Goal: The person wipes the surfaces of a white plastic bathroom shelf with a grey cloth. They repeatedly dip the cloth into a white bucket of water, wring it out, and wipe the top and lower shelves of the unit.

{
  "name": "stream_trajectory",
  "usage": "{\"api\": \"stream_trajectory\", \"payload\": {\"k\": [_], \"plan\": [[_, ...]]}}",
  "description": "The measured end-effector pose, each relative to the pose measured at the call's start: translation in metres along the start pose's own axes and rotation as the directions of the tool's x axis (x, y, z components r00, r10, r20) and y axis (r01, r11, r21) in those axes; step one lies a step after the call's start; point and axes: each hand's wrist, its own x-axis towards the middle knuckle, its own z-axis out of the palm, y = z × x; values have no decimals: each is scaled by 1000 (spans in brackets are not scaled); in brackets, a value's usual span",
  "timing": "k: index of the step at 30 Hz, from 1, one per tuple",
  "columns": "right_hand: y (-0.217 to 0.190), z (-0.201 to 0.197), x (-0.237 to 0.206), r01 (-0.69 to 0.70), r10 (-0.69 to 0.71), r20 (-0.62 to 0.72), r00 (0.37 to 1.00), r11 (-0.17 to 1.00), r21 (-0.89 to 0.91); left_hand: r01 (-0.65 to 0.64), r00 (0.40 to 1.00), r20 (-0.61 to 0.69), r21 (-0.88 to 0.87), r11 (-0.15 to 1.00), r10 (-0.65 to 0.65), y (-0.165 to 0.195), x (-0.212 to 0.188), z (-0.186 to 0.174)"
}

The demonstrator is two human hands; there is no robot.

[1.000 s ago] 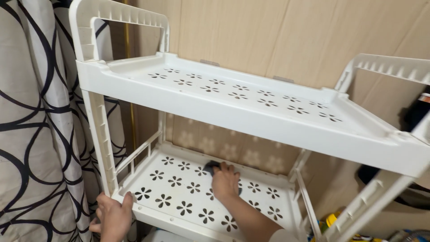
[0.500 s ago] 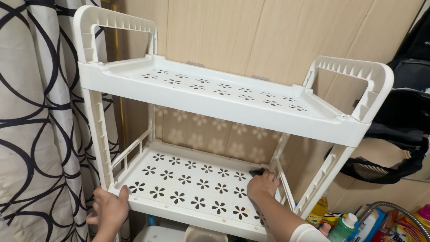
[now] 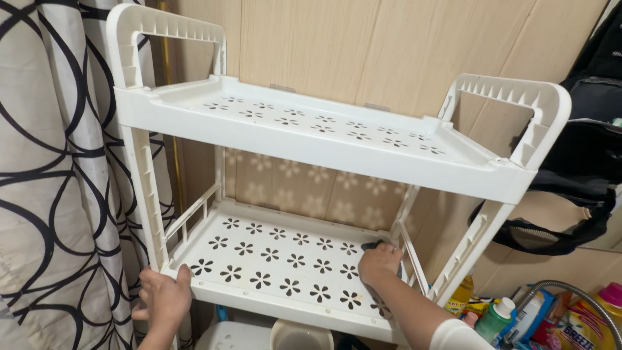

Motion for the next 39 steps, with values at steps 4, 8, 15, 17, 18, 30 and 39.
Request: {"api": "stream_trajectory", "payload": {"k": [4,8,15,17,18,30,39], "plan": [[7,6,-41,-35,21,94,995,989,145,-10,1000,1,-8,1000,10,-1,-1,1],[18,14,-76,-9,-7,74,997,976,217,-65,997,-41,-9,998,64,-3,-1,0],[-8,18,-67,-92,73,60,996,902,422,-20,999,-42,-47,999,18,0,-3,2],[-38,15,-66,-14,-9,42,999,865,502,-18,998,-55,-29,999,16,1,-2,2],[-57,12,-67,56,-76,19,997,862,504,-13,998,-54,-33,999,11,1,-2,3],[-128,-14,-74,337,-353,-69,933,788,515,-22,999,-36,-44,999,21,1,-2,1],[6,18,-70,93,-93,-14,996,956,279,-37,999,-27,-13,999,36,-8,2,4]]}}
